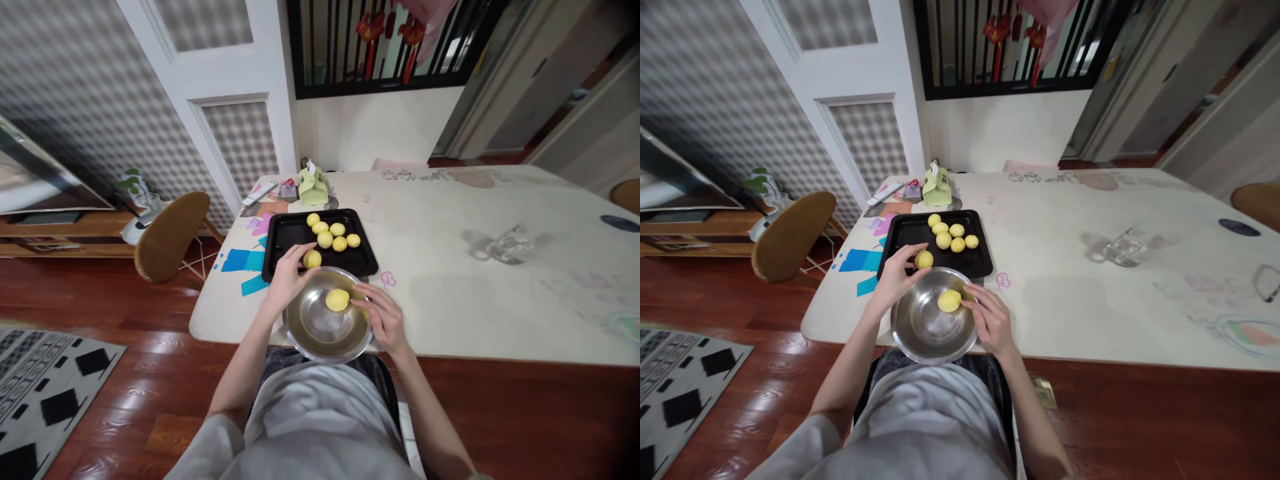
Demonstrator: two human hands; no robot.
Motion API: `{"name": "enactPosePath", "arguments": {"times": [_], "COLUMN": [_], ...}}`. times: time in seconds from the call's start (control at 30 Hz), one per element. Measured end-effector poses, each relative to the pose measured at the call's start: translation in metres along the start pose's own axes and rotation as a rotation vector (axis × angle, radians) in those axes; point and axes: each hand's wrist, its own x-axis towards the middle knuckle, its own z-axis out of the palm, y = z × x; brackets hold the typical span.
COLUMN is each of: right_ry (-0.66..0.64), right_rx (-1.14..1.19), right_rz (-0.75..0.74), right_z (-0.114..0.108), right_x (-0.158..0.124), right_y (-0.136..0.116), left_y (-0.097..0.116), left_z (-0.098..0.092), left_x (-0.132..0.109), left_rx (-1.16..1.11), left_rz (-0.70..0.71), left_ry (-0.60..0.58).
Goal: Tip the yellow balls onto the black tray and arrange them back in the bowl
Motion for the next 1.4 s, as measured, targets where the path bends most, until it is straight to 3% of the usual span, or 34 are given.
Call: {"name": "enactPosePath", "arguments": {"times": [0.1,0.23,0.6,0.77,0.93,1.17,1.4], "right_ry": [-0.011,-0.013,-0.016,-0.012,-0.017,-0.014,-0.027], "right_rx": [0.001,0.011,0.013,0.022,0.008,0.002,-0.006], "right_rz": [0.029,0.031,0.019,0.01,0.019,0.016,0.023], "right_z": [0.0,0.0,-0.001,0.0,-0.001,-0.001,-0.002], "right_x": [-0.001,-0.002,-0.001,-0.001,-0.001,0.0,0.0], "right_y": [0.0,0.0,0.0,0.002,0.001,0.0,0.0], "left_y": [0.019,0.023,0.03,0.032,0.029,0.028,0.031], "left_z": [0.001,0.009,0.019,0.021,0.022,0.014,0.014], "left_x": [-0.026,-0.047,-0.051,-0.052,-0.058,-0.081,-0.094], "left_rx": [0.024,0.087,0.472,0.501,0.453,0.237,0.14], "left_rz": [0.02,0.017,-0.099,-0.14,-0.044,0.091,0.075], "left_ry": [-0.04,-0.131,-0.393,-0.365,-0.324,-0.152,-0.005]}}
